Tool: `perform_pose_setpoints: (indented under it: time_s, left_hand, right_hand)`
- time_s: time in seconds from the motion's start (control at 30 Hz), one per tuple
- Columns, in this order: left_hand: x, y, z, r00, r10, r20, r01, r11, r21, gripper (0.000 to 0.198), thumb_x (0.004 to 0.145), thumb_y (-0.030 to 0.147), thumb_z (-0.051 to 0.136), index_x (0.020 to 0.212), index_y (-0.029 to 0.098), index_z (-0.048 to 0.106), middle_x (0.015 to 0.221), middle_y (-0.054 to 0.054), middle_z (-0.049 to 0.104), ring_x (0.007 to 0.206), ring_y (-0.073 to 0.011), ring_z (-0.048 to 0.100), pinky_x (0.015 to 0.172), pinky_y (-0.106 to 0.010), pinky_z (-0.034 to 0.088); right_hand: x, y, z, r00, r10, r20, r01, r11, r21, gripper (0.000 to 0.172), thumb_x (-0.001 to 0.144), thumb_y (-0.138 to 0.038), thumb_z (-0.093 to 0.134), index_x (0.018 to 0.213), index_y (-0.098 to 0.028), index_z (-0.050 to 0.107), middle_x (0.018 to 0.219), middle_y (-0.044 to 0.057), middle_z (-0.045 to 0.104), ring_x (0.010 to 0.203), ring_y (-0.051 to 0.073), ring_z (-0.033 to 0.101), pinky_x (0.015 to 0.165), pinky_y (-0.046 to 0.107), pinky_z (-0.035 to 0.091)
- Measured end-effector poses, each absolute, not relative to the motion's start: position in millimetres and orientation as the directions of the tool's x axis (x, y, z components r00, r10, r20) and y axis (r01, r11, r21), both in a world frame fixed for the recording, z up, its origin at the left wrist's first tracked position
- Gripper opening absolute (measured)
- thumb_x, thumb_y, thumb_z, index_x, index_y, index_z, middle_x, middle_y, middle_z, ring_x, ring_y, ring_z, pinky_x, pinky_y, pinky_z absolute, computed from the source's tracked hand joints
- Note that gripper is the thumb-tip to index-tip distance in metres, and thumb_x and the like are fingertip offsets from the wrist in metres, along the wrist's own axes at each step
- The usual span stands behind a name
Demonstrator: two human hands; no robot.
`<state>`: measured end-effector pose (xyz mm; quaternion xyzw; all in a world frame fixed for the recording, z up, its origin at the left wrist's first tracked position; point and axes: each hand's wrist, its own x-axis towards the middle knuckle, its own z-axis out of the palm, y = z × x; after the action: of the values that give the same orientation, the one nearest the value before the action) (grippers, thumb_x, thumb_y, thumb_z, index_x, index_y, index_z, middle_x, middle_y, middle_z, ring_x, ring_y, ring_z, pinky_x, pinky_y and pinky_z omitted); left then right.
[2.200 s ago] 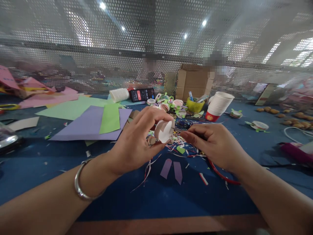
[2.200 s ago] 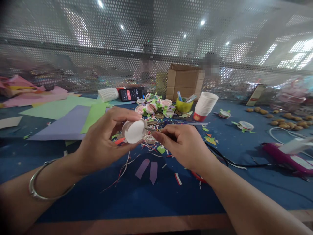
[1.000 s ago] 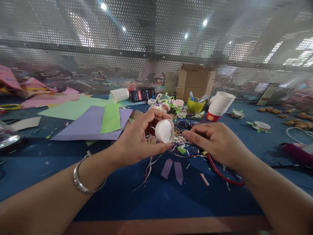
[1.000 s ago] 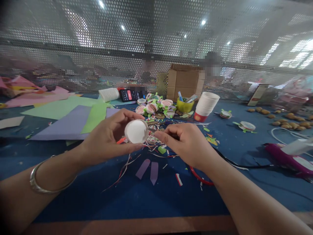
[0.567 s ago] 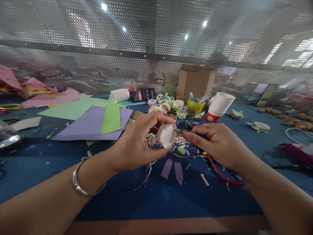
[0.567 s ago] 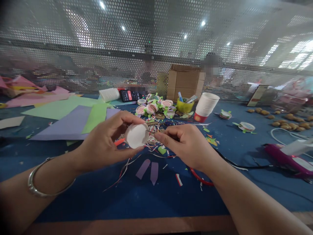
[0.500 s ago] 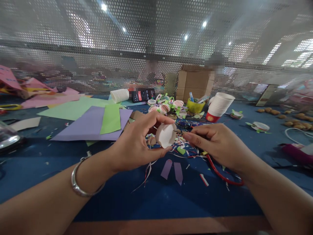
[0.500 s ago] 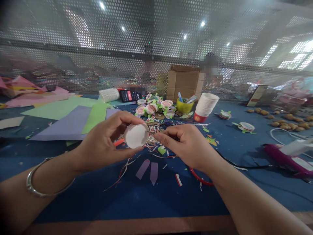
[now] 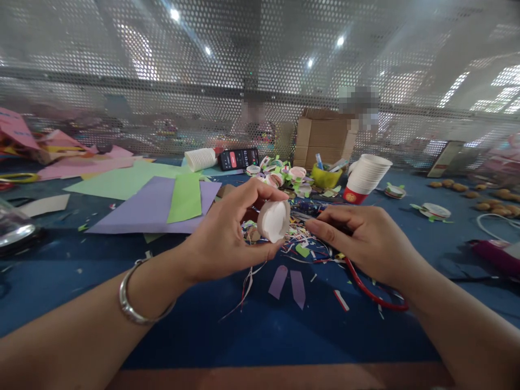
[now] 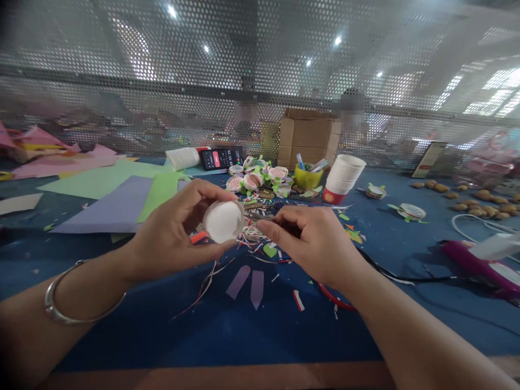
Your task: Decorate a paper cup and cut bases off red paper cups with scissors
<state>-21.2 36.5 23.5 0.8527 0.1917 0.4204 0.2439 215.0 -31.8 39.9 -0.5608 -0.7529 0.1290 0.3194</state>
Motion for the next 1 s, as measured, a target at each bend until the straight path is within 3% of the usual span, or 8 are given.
perform_pose_setpoints:
  time_s: [0.43, 0.6, 0.77, 1.0]
  left_hand:
    - [-21.6, 31.8, 26.0, 0.64, 0.467, 0.61, 0.181, -0.863, 0.471, 0.056, 0.07, 0.014, 0.076, 0.12, 0.028, 0.057, 0.112, -0.006, 0.062, 0.098, -0.0231, 0.064, 0.08, -0.037, 0.058]
    - [-21.6, 28.9, 28.0, 0.638, 0.473, 0.607, 0.166, -0.855, 0.492, 0.053, 0.072, 0.015, 0.077, 0.12, 0.026, 0.057, 0.112, -0.006, 0.062, 0.1, -0.0226, 0.064, 0.081, -0.036, 0.058]
    - [-21.7, 27.8, 27.4, 0.657, 0.52, 0.545, 0.072, -0.763, 0.642, 0.049, 0.076, 0.018, 0.079, 0.119, 0.022, 0.057, 0.111, -0.006, 0.061, 0.098, -0.0187, 0.063, 0.082, -0.029, 0.056]
    - [-21.1, 35.5, 26.1, 0.721, 0.598, 0.349, -0.129, -0.379, 0.916, 0.056, 0.073, 0.015, 0.085, 0.12, 0.021, 0.055, 0.108, -0.002, 0.063, 0.093, -0.0121, 0.063, 0.079, -0.02, 0.053]
  right_hand:
    - [216.0, -30.1, 39.5, -0.193, 0.942, 0.274, 0.751, 0.322, -0.576, 0.05, 0.095, -0.056, 0.058, 0.061, -0.02, 0.053, 0.058, -0.004, 0.043, 0.056, 0.011, 0.039, 0.052, 0.028, 0.029]
    - [218.3, -31.0, 42.5, -0.201, 0.954, 0.225, 0.722, 0.299, -0.624, 0.05, 0.094, -0.058, 0.059, 0.062, -0.019, 0.055, 0.06, -0.004, 0.043, 0.057, 0.011, 0.038, 0.052, 0.028, 0.028]
    - [222.7, -29.1, 43.3, -0.227, 0.959, 0.171, 0.699, 0.283, -0.657, 0.054, 0.094, -0.061, 0.057, 0.06, -0.019, 0.052, 0.06, -0.003, 0.039, 0.057, 0.011, 0.036, 0.051, 0.028, 0.027]
    - [229.8, -25.5, 44.0, -0.254, 0.961, 0.111, 0.665, 0.257, -0.701, 0.055, 0.093, -0.064, 0.054, 0.062, -0.019, 0.055, 0.06, -0.003, 0.04, 0.057, 0.011, 0.035, 0.051, 0.028, 0.027]
